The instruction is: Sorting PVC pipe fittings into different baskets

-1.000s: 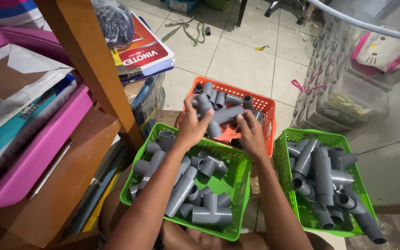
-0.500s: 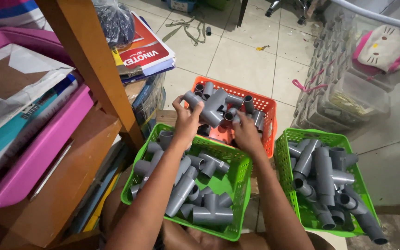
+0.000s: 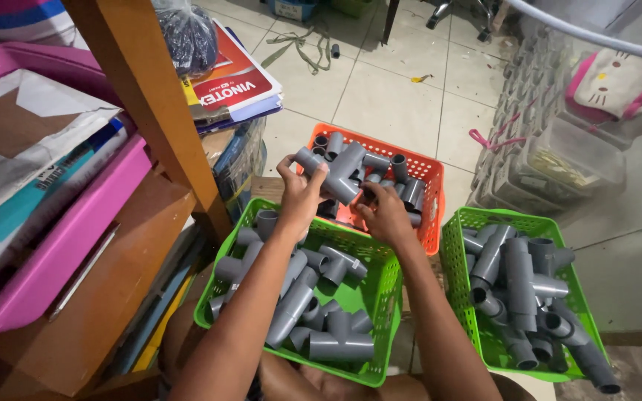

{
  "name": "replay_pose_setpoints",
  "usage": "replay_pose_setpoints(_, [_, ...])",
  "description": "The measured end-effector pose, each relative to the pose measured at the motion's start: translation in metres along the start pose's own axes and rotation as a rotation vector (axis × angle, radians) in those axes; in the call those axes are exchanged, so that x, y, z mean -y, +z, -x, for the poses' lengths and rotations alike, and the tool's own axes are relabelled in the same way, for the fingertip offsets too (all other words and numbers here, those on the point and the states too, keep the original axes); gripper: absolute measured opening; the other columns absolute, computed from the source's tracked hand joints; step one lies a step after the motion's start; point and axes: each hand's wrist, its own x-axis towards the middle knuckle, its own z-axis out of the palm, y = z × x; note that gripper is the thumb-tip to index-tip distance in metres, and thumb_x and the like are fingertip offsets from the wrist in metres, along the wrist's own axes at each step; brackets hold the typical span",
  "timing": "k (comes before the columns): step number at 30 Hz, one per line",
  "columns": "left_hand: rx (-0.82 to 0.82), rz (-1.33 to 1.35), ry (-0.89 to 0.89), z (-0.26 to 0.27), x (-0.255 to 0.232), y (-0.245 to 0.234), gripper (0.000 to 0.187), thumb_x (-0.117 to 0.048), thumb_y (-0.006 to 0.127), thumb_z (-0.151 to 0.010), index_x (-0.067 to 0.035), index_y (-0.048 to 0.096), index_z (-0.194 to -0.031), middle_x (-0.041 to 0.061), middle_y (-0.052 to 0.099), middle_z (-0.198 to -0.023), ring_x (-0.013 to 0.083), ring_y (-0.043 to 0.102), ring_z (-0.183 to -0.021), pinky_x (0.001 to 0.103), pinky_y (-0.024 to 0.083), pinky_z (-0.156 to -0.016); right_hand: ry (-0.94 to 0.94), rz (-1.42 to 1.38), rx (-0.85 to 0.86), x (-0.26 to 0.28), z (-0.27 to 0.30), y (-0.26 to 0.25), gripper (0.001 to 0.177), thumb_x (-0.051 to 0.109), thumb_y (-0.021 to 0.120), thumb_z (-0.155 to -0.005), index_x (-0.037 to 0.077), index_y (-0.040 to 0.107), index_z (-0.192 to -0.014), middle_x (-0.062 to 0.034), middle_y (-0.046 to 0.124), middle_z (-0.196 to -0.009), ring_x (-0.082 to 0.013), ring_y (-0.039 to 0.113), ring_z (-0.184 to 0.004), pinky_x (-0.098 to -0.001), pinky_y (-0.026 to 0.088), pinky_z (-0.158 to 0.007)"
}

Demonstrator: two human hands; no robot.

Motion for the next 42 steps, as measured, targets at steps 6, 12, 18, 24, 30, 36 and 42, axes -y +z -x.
replay_pose_setpoints(6, [-0.009, 0.041, 0.006, -0.008, 0.015, -0.005, 0.069, -0.024, 0.062, -0.103, -0.012, 0.005, -0.141, 0.037, 0.050, -0.137, 0.0529, 0.063, -0.115, 0.067, 0.054, -0.094, 0.050, -0.229, -0.135, 0.029, 0.032, -0.026, 0.035, 0.036, 0.074, -0.089, 0.025, 0.068, -0.121, -0.0178, 0.073, -0.114, -0.0400, 0.071, -0.109, -0.0500, 0.055, -0.096])
replay_pose_setpoints(12, [-0.055, 0.101, 0.012, -0.009, 0.014, -0.003, 0.074, -0.020, 0.062, -0.103, -0.011, -0.001, -0.142, 0.041, 0.041, -0.138, 0.0606, 0.060, -0.115, 0.073, 0.046, -0.099, 0.052, -0.950, -0.287, 0.058, 0.062, -0.052, 0.038, 0.026, 0.073, -0.097, 0.001, 0.061, -0.124, -0.0209, 0.070, -0.098, -0.0217, 0.069, -0.081, -0.0328, 0.064, -0.073])
replay_pose_setpoints(18, [-0.047, 0.098, 0.031, -0.007, 0.013, -0.001, 0.074, -0.017, 0.060, -0.104, -0.010, -0.002, -0.142, 0.041, 0.037, -0.140, 0.0604, 0.059, -0.116, 0.073, 0.046, -0.099, -0.111, -1.076, -0.201, 0.050, 0.062, -0.046, 0.033, 0.015, 0.076, -0.095, -0.007, 0.058, -0.112, -0.0209, 0.067, -0.094, -0.0239, 0.071, -0.081, -0.0395, 0.066, -0.073])
replay_pose_setpoints(24, [-0.028, -0.417, -0.009, 0.012, -0.016, 0.005, 0.072, -0.033, 0.068, -0.096, -0.005, 0.018, -0.140, 0.038, 0.057, -0.130, 0.0456, 0.074, -0.095, 0.051, 0.065, -0.087, -0.179, -0.907, -0.141, 0.048, 0.060, -0.038, 0.033, 0.015, 0.085, -0.087, -0.004, 0.066, -0.106, -0.0189, 0.073, -0.093, -0.0199, 0.072, -0.080, -0.0344, 0.065, -0.070])
replay_pose_setpoints(30, [-0.010, -0.647, 0.061, 0.013, -0.013, 0.000, 0.072, -0.045, 0.066, -0.094, -0.010, 0.025, -0.141, 0.023, 0.069, -0.126, 0.0349, 0.077, -0.092, 0.051, 0.056, -0.096, -0.226, -0.778, -0.018, 0.036, 0.055, -0.045, 0.057, 0.015, 0.082, -0.087, 0.006, 0.061, -0.140, -0.0197, 0.077, -0.101, -0.0207, 0.073, -0.089, -0.0376, 0.064, -0.079])
replay_pose_setpoints(36, [0.055, -0.544, 0.103, 0.015, -0.016, 0.015, 0.084, -0.032, 0.072, -0.089, -0.008, 0.023, -0.153, 0.030, 0.061, -0.137, 0.0420, 0.067, -0.115, 0.048, 0.056, -0.099, -0.152, -0.664, 0.015, 0.040, 0.052, -0.043, 0.048, 0.020, 0.080, -0.089, 0.007, 0.068, -0.133, -0.0157, 0.077, -0.076, -0.0187, 0.075, -0.075, -0.0338, 0.060, -0.075])
replay_pose_setpoints(42, [0.269, -0.353, 0.179, 0.013, -0.006, 0.010, 0.087, -0.041, 0.060, -0.100, 0.004, 0.014, -0.158, 0.037, 0.055, -0.138, 0.0494, 0.058, -0.129, 0.057, 0.052, -0.101, -0.080, -0.541, -0.206, 0.029, 0.058, -0.046, 0.054, 0.036, 0.082, -0.089, 0.012, 0.068, -0.135, -0.0122, 0.078, -0.075, -0.0200, 0.079, -0.082, -0.0332, 0.059, -0.080])
